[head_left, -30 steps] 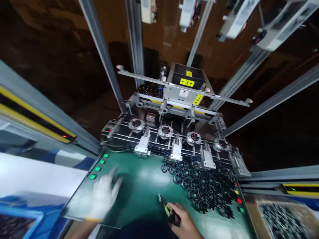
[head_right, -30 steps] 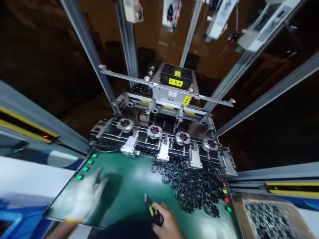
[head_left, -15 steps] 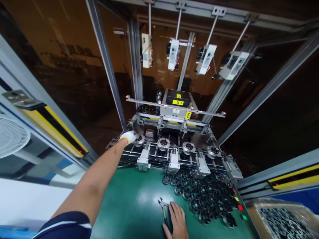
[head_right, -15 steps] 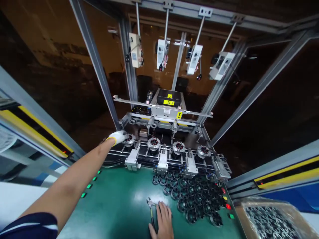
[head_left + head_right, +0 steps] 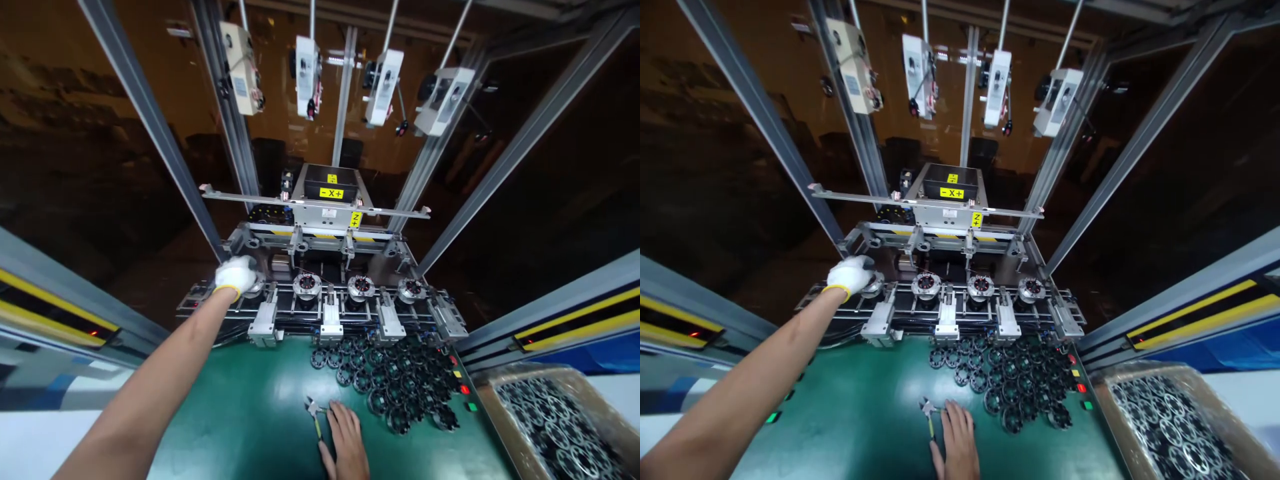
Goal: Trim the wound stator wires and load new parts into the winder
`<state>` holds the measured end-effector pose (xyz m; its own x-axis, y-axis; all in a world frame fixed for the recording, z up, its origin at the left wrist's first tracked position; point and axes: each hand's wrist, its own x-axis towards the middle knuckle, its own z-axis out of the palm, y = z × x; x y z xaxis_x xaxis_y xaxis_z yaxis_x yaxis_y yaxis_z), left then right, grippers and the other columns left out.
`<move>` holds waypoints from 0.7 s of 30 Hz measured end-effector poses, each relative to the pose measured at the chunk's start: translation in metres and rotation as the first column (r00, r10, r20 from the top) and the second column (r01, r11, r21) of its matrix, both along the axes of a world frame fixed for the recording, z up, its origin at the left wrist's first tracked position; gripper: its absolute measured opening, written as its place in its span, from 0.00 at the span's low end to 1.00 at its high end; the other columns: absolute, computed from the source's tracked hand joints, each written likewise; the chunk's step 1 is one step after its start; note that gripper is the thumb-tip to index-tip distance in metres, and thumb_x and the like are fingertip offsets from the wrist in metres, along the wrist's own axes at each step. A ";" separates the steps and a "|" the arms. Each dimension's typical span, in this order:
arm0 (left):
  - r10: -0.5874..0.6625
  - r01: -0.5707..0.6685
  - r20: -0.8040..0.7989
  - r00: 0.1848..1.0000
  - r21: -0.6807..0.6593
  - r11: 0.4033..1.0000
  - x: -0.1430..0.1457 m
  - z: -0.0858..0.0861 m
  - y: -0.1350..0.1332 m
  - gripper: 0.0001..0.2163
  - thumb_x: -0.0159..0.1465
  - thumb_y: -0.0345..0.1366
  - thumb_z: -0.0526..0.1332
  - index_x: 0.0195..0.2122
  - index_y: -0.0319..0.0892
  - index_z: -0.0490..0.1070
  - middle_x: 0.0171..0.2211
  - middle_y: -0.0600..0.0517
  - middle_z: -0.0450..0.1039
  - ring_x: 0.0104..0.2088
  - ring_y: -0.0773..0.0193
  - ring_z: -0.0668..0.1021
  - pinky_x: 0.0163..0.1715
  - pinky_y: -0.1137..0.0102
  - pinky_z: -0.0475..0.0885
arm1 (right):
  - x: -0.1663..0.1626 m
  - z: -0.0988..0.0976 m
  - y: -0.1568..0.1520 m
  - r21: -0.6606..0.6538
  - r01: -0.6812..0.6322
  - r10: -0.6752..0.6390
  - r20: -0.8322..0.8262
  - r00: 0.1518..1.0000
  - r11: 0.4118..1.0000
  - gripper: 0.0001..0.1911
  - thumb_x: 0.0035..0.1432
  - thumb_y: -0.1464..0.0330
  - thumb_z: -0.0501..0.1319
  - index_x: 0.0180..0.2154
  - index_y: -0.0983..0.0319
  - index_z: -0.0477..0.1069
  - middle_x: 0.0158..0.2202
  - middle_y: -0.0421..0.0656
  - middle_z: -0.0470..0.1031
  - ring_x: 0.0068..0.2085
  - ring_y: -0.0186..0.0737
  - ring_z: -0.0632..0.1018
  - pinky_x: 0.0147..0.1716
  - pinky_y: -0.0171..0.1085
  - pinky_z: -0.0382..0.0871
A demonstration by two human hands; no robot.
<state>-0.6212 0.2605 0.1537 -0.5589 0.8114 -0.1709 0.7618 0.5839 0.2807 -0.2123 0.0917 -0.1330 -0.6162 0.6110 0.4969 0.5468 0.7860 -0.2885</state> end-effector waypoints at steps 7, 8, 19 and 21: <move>-0.229 0.244 0.167 0.959 -0.076 0.967 0.073 -0.022 0.048 0.17 0.69 0.47 0.63 0.52 0.40 0.74 0.50 0.46 0.76 0.48 0.56 0.80 0.50 0.55 0.77 | -0.001 0.008 0.000 -0.052 -0.011 0.014 0.045 0.999 0.999 0.25 0.61 0.66 0.61 0.60 0.62 0.69 0.60 0.53 0.76 0.58 0.56 0.78 0.54 0.52 0.76; -0.217 0.236 0.182 0.959 -0.088 0.968 0.077 -0.025 0.053 0.17 0.69 0.46 0.63 0.52 0.40 0.74 0.50 0.46 0.77 0.47 0.57 0.80 0.49 0.56 0.78 | -0.002 0.009 0.000 -0.053 -0.007 0.010 0.044 0.999 0.999 0.25 0.61 0.66 0.61 0.59 0.62 0.68 0.60 0.53 0.76 0.58 0.56 0.78 0.54 0.52 0.76; -0.103 0.109 0.183 0.978 -0.022 0.994 0.090 -0.035 0.057 0.15 0.70 0.42 0.63 0.53 0.40 0.73 0.50 0.46 0.77 0.45 0.59 0.80 0.45 0.59 0.80 | -0.007 0.009 0.000 -0.053 0.000 0.000 0.001 1.000 0.999 0.26 0.60 0.64 0.63 0.58 0.64 0.68 0.58 0.55 0.77 0.57 0.56 0.78 0.55 0.51 0.75; -0.123 0.122 0.125 0.984 0.019 0.992 0.105 -0.031 0.051 0.14 0.70 0.43 0.63 0.51 0.40 0.74 0.51 0.46 0.76 0.49 0.56 0.80 0.50 0.56 0.78 | -0.008 0.006 -0.002 -0.072 0.009 -0.010 -0.007 1.000 0.997 0.27 0.60 0.63 0.63 0.59 0.64 0.68 0.58 0.55 0.77 0.58 0.56 0.78 0.56 0.51 0.74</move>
<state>-0.5165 0.3119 0.1231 -0.4298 0.8747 -0.2239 0.7855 0.4845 0.3850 -0.2203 0.0898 -0.1267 -0.6067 0.6512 0.4558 0.5518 0.7578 -0.3481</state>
